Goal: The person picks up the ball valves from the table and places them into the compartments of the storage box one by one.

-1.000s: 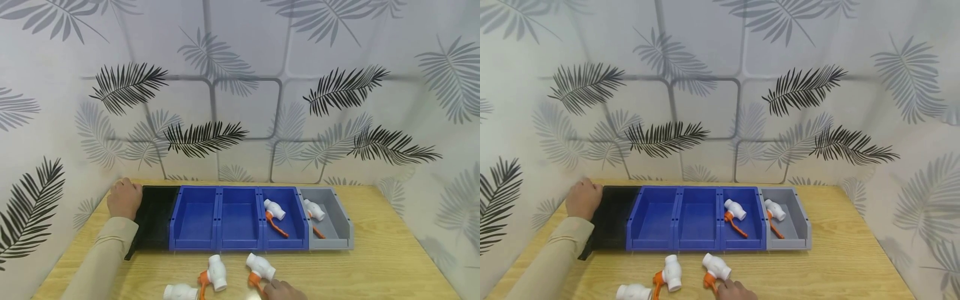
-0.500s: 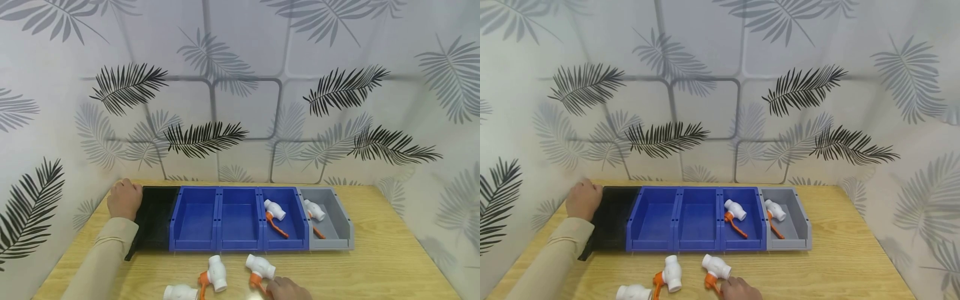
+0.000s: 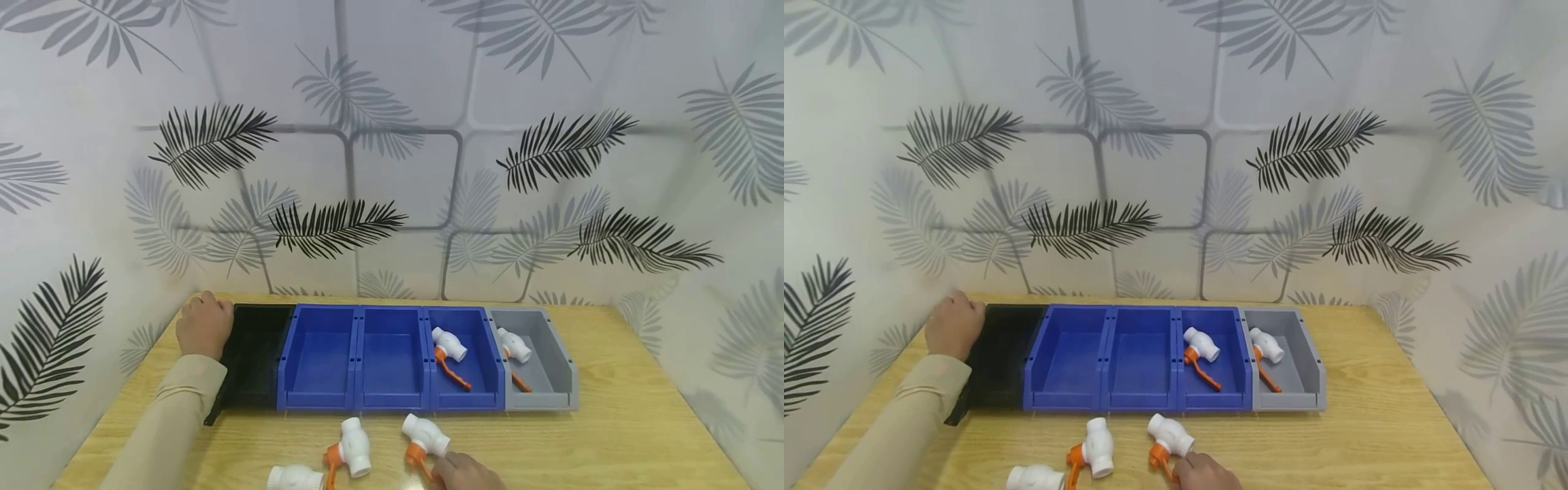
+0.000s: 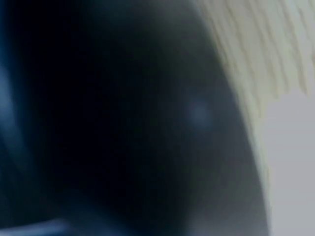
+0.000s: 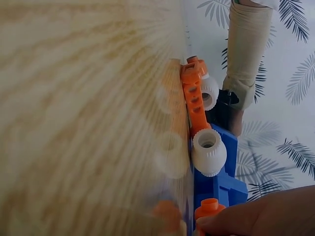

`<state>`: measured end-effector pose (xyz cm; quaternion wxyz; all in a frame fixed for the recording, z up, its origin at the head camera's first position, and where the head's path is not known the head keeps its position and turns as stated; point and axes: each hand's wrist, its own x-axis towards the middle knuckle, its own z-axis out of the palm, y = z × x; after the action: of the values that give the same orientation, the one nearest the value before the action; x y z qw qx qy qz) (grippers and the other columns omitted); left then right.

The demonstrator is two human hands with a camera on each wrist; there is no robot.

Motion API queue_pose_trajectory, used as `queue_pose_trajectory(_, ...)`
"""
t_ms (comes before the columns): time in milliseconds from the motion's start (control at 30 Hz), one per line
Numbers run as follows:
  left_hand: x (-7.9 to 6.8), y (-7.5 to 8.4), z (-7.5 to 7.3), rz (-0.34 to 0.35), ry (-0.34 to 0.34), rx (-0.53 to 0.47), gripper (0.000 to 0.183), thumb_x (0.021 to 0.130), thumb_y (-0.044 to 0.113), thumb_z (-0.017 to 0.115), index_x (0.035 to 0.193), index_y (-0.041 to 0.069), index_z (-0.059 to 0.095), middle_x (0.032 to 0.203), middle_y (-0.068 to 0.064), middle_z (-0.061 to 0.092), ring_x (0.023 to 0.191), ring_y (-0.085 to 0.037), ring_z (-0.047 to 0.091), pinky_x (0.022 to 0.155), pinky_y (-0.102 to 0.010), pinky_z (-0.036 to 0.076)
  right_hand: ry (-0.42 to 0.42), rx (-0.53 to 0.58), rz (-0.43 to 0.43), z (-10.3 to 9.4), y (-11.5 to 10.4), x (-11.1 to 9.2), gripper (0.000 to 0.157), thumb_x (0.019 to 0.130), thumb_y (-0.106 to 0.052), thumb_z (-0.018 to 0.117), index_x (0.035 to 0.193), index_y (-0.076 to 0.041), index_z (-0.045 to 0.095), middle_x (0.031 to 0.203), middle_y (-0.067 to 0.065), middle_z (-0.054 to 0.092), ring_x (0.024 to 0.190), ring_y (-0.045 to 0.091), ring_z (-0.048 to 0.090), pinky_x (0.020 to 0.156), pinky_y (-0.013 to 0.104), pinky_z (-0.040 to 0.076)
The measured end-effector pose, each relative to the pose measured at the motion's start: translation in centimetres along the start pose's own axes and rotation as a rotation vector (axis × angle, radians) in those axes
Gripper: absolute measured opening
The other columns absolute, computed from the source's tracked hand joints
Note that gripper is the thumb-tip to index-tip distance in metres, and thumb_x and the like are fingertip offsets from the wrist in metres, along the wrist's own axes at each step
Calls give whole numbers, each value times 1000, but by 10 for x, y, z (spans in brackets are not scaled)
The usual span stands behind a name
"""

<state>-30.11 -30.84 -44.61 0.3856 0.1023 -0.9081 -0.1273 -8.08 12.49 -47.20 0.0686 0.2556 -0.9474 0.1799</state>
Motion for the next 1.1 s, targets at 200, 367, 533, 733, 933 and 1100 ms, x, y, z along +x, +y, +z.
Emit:
queue_pose_trajectory(200, 0, -2, 2, 4, 6, 2, 25, 82, 13, 47, 66, -5, 39, 66, -29, 49, 61, -48, 48, 47, -58, 38, 74, 38, -112, 3, 2, -2, 16, 72, -21, 71, 74, -16, 55, 68, -18, 35, 59, -3, 34, 50, 14, 31)
queue_pose_trajectory(367, 0, -2, 1, -3, -5, 3, 24, 82, 12, 46, 69, -7, 43, 67, -29, 49, 62, -49, 49, 47, -58, 38, 206, -6, -213, 6, 2, -3, 20, 68, -16, 74, 73, -17, 56, 67, -18, 35, 58, -6, 32, 49, 8, 25)
queue_pose_trajectory(533, 0, -1, 1, 8, 7, -3, 24, 82, 12, 46, 67, -6, 41, 66, -29, 48, 59, -48, 47, 45, -57, 36, 404, -95, -280, 5, -2, 1, 20, 67, -16, 74, 71, -19, 55, 66, -15, 38, 57, -2, 38, 50, 8, 28)
queue_pose_trajectory(733, 1, -3, 1, 4, -5, 0, 25, 82, 13, 45, 68, -6, 41, 67, -30, 49, 60, -49, 48, 46, -57, 37, 400, -51, -205, -15, -16, 12, 26, 62, -12, 77, 72, -19, 54, 67, -16, 37, 60, -2, 36, 53, 9, 27)
queue_pose_trajectory(933, 2, -2, -1, -2, -28, -3, 24, 82, 13, 45, 68, -6, 41, 66, -29, 49, 60, -48, 48, 46, -57, 37, 337, -44, -148, -33, -24, 30, 20, 65, -10, 76, 73, -17, 59, 67, -14, 41, 59, 0, 38, 53, 14, 34)
queue_pose_trajectory(1100, 3, -2, 0, -8, -48, -3, 26, 84, 15, 42, 71, -8, 44, 69, -31, 50, 62, -49, 49, 48, -58, 38, 286, 6, -85, -40, -28, 46, 14, 73, -11, 73, 76, -15, 60, 67, -12, 45, 60, 2, 41, 54, 18, 39)
